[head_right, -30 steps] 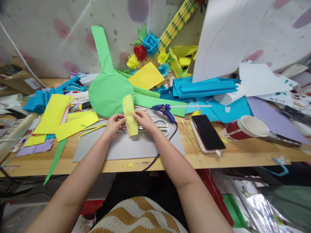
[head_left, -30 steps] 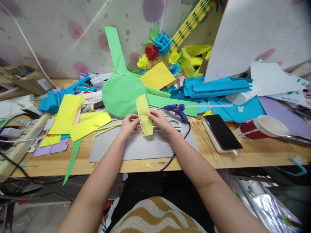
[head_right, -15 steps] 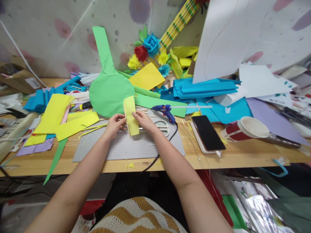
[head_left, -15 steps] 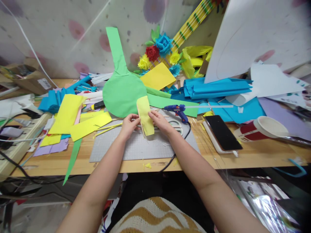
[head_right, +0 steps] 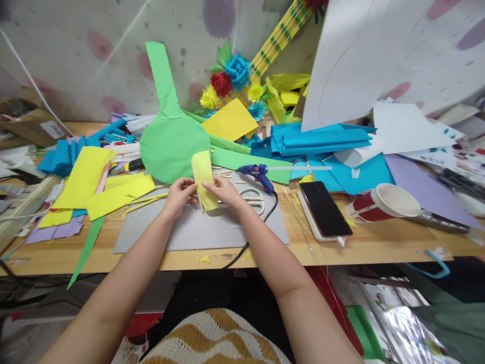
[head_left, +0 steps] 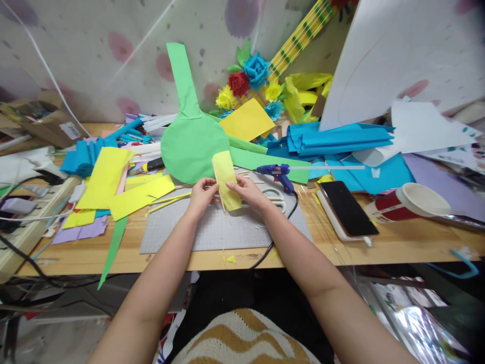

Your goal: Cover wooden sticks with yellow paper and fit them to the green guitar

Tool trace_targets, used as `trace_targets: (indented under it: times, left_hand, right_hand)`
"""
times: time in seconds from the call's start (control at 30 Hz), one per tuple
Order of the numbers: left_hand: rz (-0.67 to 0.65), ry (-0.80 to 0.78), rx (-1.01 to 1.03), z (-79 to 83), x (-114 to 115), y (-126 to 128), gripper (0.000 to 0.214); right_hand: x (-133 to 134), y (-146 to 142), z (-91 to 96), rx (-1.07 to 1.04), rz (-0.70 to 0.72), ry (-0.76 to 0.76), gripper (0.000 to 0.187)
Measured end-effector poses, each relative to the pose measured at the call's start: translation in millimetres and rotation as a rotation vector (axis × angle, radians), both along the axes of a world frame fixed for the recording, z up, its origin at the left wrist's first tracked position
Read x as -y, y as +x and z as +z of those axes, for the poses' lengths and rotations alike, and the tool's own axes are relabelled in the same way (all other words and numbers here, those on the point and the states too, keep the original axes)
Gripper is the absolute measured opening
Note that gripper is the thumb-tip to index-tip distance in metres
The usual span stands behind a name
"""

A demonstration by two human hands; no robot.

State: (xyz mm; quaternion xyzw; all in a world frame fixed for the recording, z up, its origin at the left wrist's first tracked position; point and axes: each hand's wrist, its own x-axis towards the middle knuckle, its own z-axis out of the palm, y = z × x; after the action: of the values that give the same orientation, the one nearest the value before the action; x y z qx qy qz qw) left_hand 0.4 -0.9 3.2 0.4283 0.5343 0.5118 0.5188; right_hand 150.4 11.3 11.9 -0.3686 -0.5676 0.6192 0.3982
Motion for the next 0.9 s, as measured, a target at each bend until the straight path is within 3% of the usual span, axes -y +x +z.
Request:
trace_targets:
  times: [0.37, 0.9]
  left_hand:
    - [0.008, -0.005, 0.015, 1.2, 0.3, 0.1, 0.032]
    - [-0.012, -0.101, 0.327, 4.2, -1.6, -3.8, 0.044]
  right_hand:
    - [1.2, 0.1, -0.2, -0.046, 0.02, -0.052, 0.039]
    - [3.7, 5.1, 1.6, -0.05, 0.022, -0.128, 0.039]
